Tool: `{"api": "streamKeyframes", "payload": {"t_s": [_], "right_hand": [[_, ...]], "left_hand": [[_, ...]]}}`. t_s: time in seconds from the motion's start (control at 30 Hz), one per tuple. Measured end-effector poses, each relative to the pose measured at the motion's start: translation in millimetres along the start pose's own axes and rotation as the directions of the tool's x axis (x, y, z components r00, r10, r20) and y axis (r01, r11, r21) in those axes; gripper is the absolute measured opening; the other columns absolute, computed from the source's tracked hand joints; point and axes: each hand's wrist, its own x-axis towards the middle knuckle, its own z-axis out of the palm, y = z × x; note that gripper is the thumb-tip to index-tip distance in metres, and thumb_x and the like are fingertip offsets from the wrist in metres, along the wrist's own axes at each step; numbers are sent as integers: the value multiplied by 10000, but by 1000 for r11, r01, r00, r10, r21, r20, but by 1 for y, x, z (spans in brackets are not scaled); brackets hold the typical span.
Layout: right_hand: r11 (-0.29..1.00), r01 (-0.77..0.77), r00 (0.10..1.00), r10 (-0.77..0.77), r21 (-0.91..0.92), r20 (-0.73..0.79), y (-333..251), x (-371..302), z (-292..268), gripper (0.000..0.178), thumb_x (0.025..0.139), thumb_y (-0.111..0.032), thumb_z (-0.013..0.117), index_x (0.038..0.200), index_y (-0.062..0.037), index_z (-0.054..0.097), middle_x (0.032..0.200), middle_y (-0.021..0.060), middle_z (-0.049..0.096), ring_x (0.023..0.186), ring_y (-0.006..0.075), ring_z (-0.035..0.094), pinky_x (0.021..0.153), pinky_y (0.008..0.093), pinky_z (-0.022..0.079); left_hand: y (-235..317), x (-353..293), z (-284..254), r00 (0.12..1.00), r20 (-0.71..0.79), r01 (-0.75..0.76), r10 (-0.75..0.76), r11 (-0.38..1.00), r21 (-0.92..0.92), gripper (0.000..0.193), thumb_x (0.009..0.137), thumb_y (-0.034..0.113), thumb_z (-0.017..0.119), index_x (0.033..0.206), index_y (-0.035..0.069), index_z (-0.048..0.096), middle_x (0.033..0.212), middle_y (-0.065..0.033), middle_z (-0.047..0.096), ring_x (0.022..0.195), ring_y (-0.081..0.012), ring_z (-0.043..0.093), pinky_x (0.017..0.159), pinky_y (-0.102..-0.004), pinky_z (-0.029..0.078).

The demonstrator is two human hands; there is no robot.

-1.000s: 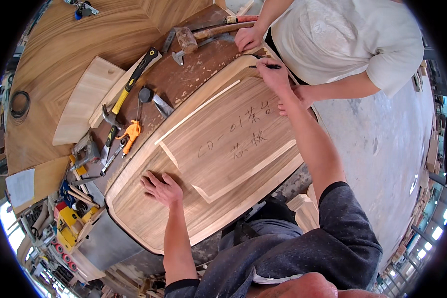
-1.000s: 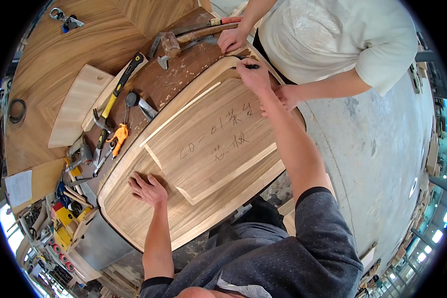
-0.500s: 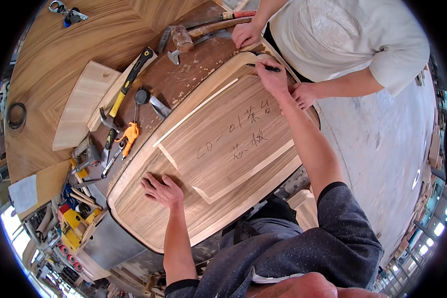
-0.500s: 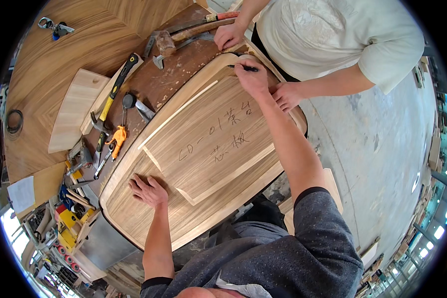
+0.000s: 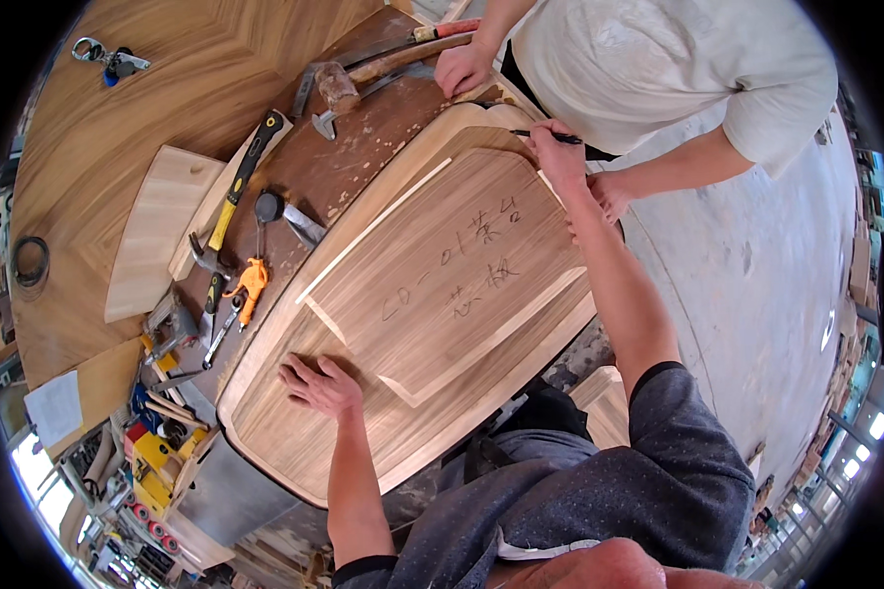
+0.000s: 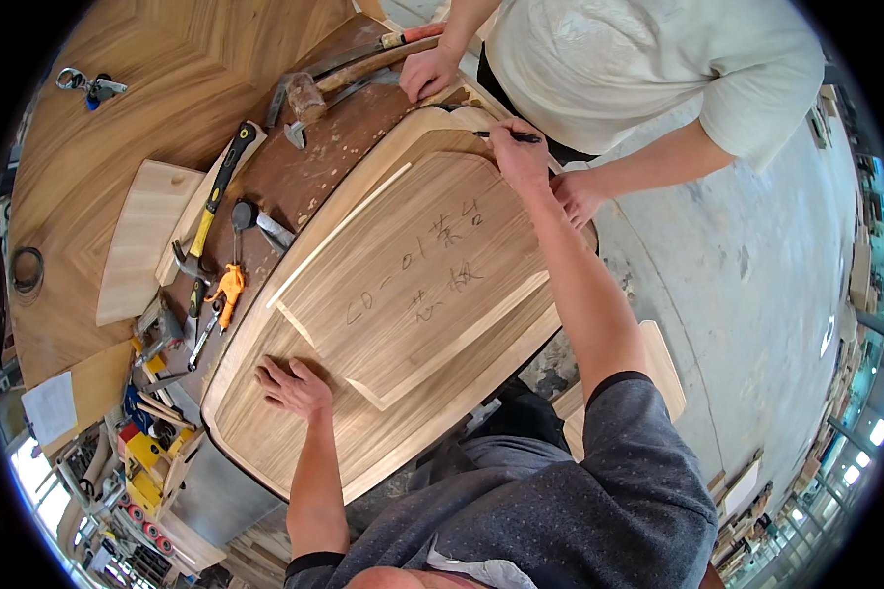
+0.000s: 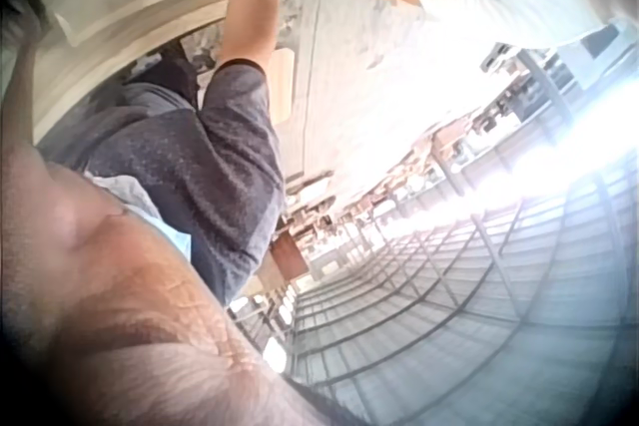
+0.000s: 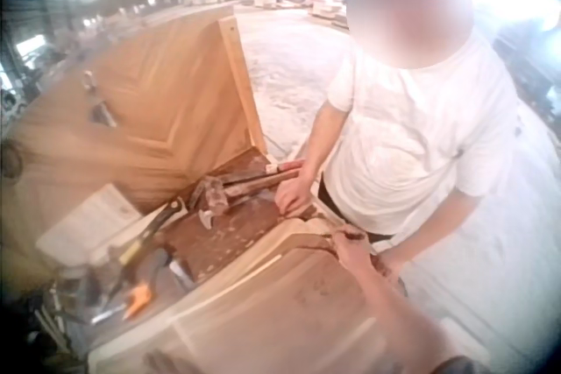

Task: The person handles a large wooden panel and a smaller wooden frame in a workshop. They place the frame onto the panel and use a marker to write on the wood. A coworker assists by holding the frame steady while the person marks the surface.

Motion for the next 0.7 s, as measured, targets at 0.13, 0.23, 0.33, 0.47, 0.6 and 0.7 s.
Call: {"api": "streamKeyframes", "payload": {"t_s": [0.13,0.23,0.33,0.47,0.6,0.7], "right_hand": [[996,83,995,-82,28,-51,4,-4,4,163,903,-140,623,856,-30,734,742,-2,700,667,70,582,625,251,469],[997,71,995,-71,2,-70,-1,-9,9,159,907,-140,625,857,-36,733,728,-13,688,659,65,578,614,253,467],[999,40,998,-40,1,-55,-4,-12,9,153,912,-142,629,862,-37,729,723,-14,681,664,61,579,612,256,466],[996,84,995,-85,-20,-53,-4,-15,7,135,919,-133,643,866,-32,716,729,-8,668,673,61,579,606,252,462],[899,391,906,-414,-198,-90,-16,-46,-1,101,931,-96,657,876,-26,705,750,4,656,682,71,582,608,250,464],[866,459,887,-461,-199,41,-21,-120,-32,97,953,-27,613,969,-17,709,795,22,671,723,87,600,651,253,482]], "left_hand": [[2,-1,-2,1000,0,14,-14,1000,26,683,1036,469,435,1607,102,364,1683,-190,272,1565,-362,227,1242,-614,135],[-3,-1,1,1000,-13,14,-13,999,45,682,1038,473,429,1612,110,358,1688,-177,260,1561,-354,238,1245,-600,145],[-4,-1,2,1000,-15,15,-14,999,40,684,1038,476,429,1611,108,359,1686,-176,260,1562,-353,236,1244,-599,146],[-4,1,2,1000,-10,2,-1,998,61,680,1040,476,431,1610,113,363,1680,-177,270,1561,-349,237,1237,-596,161],[-6,4,8,999,-34,-20,22,997,75,669,1045,479,430,1609,124,368,1677,-175,278,1560,-341,242,1227,-597,177],[0,4,4,1000,-20,14,-13,998,63,675,1051,491,425,1612,121,360,1676,-181,282,1562,-346,235,1227,-603,170]]}}
